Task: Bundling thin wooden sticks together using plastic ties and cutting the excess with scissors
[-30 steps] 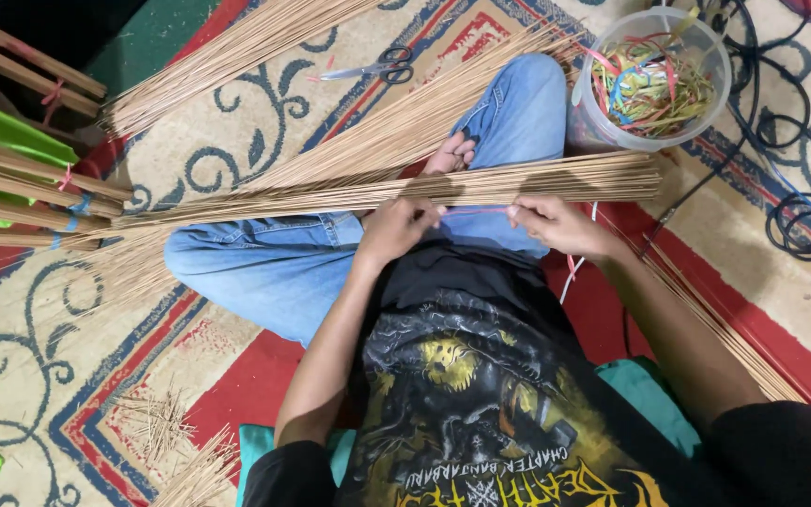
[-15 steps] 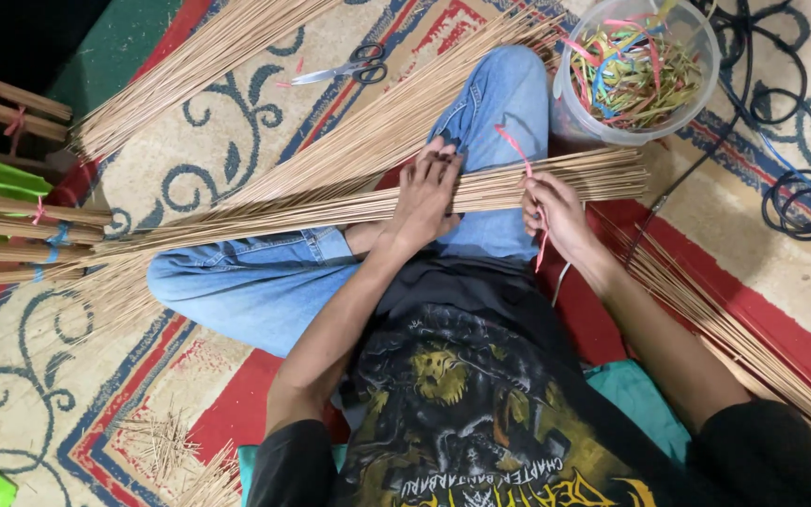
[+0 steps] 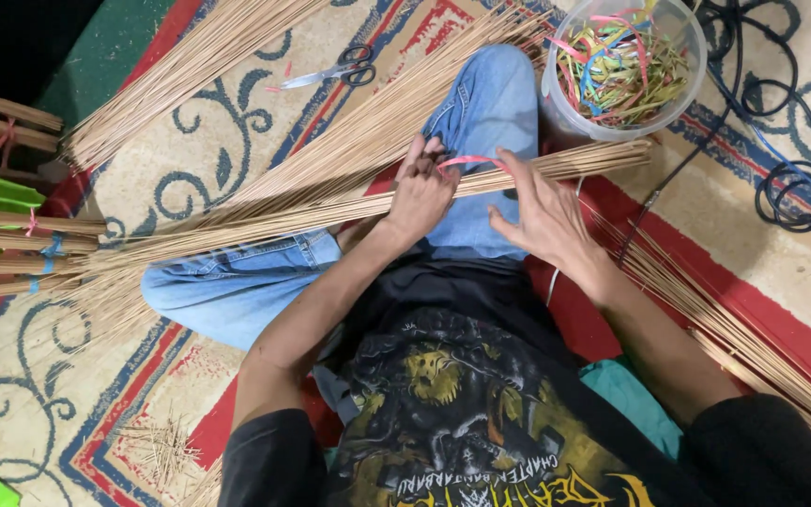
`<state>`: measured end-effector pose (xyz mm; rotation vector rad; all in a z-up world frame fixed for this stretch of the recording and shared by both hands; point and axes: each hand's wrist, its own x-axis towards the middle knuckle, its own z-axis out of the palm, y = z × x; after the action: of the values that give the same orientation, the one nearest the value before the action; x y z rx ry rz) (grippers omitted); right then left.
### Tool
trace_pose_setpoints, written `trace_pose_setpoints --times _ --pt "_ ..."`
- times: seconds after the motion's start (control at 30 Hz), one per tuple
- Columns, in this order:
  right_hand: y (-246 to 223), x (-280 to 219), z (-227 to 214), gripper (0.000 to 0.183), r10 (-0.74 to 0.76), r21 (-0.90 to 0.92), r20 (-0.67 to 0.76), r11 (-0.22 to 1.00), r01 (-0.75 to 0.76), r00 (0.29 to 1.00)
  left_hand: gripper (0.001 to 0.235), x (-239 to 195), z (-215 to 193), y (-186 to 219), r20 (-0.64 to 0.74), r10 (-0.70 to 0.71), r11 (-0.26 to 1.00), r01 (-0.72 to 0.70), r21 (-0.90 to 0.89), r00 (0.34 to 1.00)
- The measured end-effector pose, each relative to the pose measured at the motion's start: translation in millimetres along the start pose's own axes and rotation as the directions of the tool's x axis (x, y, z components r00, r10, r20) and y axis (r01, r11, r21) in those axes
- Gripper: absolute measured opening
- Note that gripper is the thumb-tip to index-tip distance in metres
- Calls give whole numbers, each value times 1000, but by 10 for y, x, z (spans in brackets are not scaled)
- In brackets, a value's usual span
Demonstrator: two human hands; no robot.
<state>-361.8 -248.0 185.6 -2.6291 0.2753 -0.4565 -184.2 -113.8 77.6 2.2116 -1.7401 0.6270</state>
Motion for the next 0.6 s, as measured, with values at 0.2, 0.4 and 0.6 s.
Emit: trace_pose_setpoints --times 0.2,0.4,0.6 --pt "312 -17 216 51 120 -384 174 922 -45 977 15 -34 -55 40 292 -68 985 111 -133 954" --pt "321 -8 317 49 92 -450 152 893 -13 984 23 214 -1074 56 532 -20 942 195 -274 846" --pt "201 -53 415 75 1 -356 224 931 81 975 30 -794 -96 64 533 -30 972 150 -183 846"
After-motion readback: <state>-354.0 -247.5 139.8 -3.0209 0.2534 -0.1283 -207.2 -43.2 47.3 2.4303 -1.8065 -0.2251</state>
